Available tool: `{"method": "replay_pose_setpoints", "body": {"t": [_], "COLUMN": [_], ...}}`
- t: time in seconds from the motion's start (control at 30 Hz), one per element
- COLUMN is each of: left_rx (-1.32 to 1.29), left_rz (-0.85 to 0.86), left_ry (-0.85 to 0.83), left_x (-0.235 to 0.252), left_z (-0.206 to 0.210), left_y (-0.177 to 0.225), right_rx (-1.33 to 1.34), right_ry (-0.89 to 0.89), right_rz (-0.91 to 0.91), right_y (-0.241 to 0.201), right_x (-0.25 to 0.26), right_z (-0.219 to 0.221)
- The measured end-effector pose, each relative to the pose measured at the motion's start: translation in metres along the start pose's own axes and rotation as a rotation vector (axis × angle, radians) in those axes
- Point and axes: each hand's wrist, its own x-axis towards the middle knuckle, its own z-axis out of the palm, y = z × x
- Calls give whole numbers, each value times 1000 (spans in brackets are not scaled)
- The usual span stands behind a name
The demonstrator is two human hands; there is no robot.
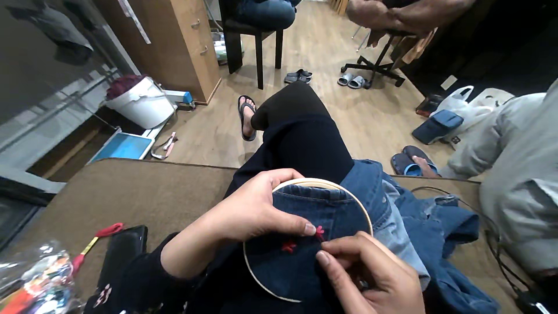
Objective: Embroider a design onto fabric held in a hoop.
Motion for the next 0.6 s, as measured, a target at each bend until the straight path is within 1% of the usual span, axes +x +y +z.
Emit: {"method": "replay_pose_setpoints", "body": {"t": [0.3, 0.37, 0.47, 0.6], "left_rx": [5, 5, -9, -31], "left_rz": [-20, -20, -18, -3], "left_ry": [40, 55, 58, 52], "left_x": [2, 2, 0, 1], "left_z": [1, 2, 2, 2], "left_y": [-2, -1, 0, -1], "right_rx": [12, 71, 329, 880], "right_ry": [-15, 13, 66, 96], "right_rz": [18, -1, 24, 122], "right_y": [0, 1, -2, -8], "right_x": [3, 3, 9, 29], "right_z": [3, 3, -7, -25]}}
